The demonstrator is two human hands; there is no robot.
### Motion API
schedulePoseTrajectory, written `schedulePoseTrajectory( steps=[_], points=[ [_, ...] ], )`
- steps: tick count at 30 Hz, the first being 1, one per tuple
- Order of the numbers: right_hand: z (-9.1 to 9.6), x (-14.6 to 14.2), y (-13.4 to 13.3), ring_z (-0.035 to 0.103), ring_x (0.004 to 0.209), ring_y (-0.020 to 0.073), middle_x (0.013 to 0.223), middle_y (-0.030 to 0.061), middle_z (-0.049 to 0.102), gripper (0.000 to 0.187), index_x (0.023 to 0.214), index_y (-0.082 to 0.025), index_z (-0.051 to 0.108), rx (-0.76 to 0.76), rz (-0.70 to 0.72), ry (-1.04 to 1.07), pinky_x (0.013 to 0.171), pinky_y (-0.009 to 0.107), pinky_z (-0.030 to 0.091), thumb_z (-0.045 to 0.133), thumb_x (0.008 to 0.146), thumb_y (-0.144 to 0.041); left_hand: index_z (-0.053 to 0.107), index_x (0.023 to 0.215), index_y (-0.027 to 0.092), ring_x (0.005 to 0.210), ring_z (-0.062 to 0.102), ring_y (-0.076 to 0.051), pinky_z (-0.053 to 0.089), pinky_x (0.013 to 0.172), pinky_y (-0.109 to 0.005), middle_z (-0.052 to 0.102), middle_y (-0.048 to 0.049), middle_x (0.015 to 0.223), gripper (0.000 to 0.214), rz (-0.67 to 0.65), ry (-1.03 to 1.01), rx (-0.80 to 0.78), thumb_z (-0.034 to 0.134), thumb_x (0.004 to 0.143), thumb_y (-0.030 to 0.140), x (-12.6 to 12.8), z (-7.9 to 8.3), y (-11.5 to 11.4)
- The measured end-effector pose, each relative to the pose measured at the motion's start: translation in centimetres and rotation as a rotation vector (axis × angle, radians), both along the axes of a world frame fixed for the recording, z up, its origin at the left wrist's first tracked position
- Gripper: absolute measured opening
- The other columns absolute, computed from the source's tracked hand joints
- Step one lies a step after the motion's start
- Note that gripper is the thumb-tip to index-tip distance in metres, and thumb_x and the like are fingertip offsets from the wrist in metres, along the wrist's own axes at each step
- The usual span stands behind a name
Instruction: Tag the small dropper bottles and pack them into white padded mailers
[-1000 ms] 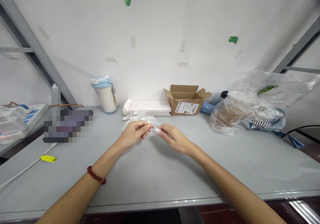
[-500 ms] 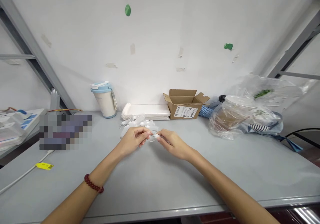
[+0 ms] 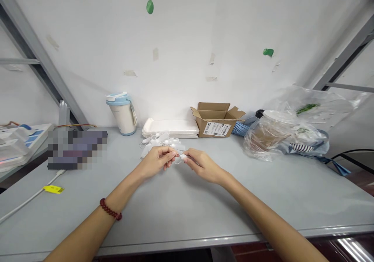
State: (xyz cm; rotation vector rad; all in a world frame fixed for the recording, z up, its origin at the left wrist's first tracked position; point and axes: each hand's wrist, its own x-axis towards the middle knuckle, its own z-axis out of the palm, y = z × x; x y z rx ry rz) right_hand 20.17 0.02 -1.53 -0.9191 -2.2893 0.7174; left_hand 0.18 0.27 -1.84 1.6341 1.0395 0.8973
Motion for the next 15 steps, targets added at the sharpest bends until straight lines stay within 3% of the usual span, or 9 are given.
schedulePoseTrajectory(
  steps=[15],
  points=[
    [0.66, 0.43, -0.13, 0.052, 0.073, 0.0133, 0.082, 0.0042, 0.059, 0.028, 0.095, -0.015, 0.060, 0.014, 0.009, -0.023, 0.071, 0.027, 0.041, 0.038, 0.095, -0.033, 0.061, 0.075, 0.013, 0.053, 0.046, -0.009, 0.038, 0.049, -0.022, 0.052, 0.0016, 0.061, 0.031, -0.016, -0.053, -0.039, 0.057, 0.080, 0.043, 0.04, 0.01, -0.09]
  ],
)
